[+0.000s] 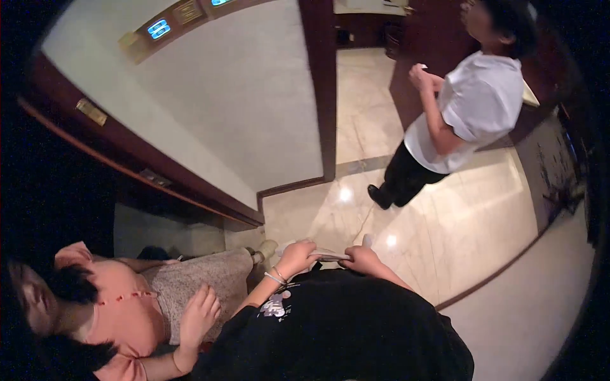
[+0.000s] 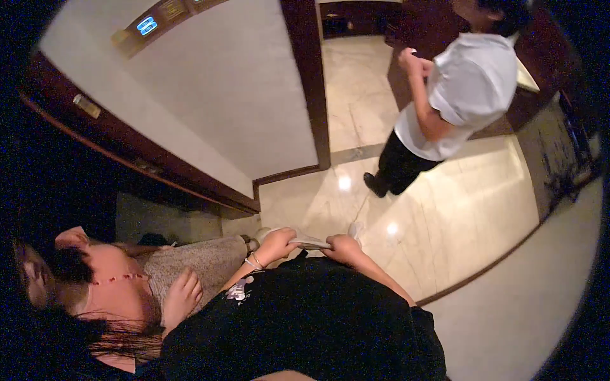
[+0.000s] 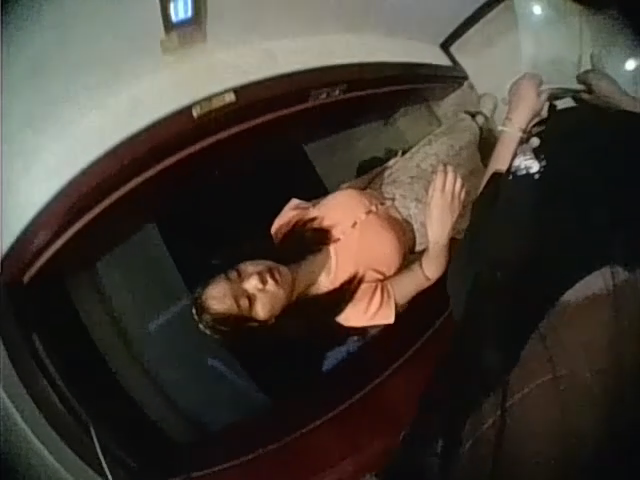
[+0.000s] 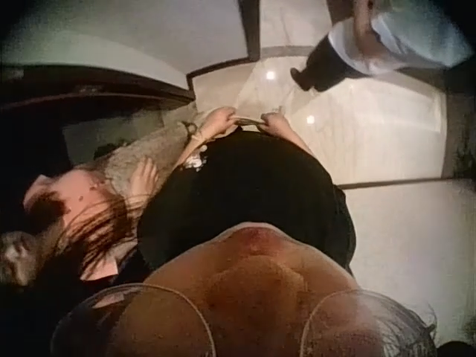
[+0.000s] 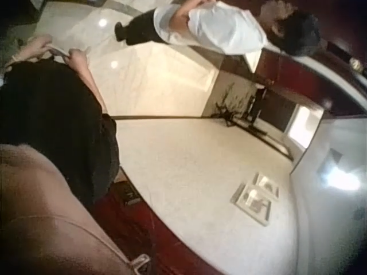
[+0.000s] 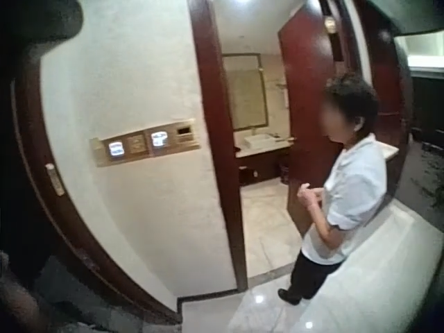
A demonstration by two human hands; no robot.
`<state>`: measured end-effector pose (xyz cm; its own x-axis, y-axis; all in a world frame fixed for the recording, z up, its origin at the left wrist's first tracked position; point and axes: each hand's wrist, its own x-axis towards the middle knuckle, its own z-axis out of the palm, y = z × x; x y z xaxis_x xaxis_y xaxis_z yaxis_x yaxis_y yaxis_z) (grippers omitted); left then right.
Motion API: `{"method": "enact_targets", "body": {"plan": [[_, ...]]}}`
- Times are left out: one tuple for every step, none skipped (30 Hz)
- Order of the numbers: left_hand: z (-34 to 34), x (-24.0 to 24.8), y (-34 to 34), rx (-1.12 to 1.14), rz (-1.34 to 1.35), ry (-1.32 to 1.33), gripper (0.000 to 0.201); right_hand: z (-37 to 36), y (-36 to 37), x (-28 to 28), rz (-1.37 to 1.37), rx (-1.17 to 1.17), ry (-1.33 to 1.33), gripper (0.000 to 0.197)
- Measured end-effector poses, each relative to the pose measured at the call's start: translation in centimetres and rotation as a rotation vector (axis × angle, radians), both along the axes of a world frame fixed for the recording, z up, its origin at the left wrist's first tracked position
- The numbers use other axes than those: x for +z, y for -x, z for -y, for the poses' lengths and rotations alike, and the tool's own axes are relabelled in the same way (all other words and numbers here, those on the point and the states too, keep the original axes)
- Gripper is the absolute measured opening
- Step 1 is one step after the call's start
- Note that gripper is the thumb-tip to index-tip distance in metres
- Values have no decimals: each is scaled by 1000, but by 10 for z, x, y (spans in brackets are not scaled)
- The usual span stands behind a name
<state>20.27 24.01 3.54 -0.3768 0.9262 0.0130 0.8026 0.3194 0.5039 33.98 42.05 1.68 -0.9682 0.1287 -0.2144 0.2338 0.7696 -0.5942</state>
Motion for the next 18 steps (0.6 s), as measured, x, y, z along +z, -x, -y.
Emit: {"method": "enact_targets", "body": {"plan": [[1, 0, -6, -10, -9, 6, 24, 4, -8, -3, -13, 10, -4, 30], [2, 2, -12, -44, -6, 1, 24, 9, -18, -4, -26, 20, -10, 32], [8, 3, -17, -53, -7, -12, 24, 18, -27, -5, -24, -6, -13, 32], [14, 2, -21, -62, -7, -28, 25, 28, -36, -5, -37, -52, 3, 32], [20, -1, -26, -86, -5, -35, 25, 38, -44, -4, -51, -96, 16, 32], [35, -6, -25, -104, 16, -37, 25, 56, -47, -6, -53, -115, 14, 32], [49, -10, -24, -120, 35, -37, 25, 73, -49, -7, -53, -136, 3, 32], [62, -14, -21, -134, 32, -37, 25, 89, -51, -8, -54, -154, -7, 31], [63, -14, -26, -148, 37, -29, 25, 91, -57, -6, -52, -152, -24, 31], [64, -14, -31, -158, 42, -19, 25, 92, -63, -4, -54, -166, -31, 30], [63, -14, -37, -146, 41, -34, 25, 92, -70, -2, -57, -174, -38, 30], [65, -15, -42, -151, 54, -21, 25, 93, -75, 3, -60, -150, -50, 30], [67, -15, -48, -152, 66, -7, 25, 97, -83, 10, -35, -180, -25, 28], [68, -14, -56, -119, 62, -23, 25, 98, -90, 13, -9, -204, -1, 27], [67, -15, -69, -126, 48, -20, 26, 93, -100, 5, -46, -181, 13, 23], [66, -17, -79, -127, 34, -17, 26, 91, -105, 4, -49, -132, -4, 23], [67, -21, -87, -112, 36, -17, 26, 91, -111, 7, -21, -146, 12, 23], [65, -18, -92, -64, 28, -40, 26, 87, -114, 10, 1, -165, 23, 22]]}}
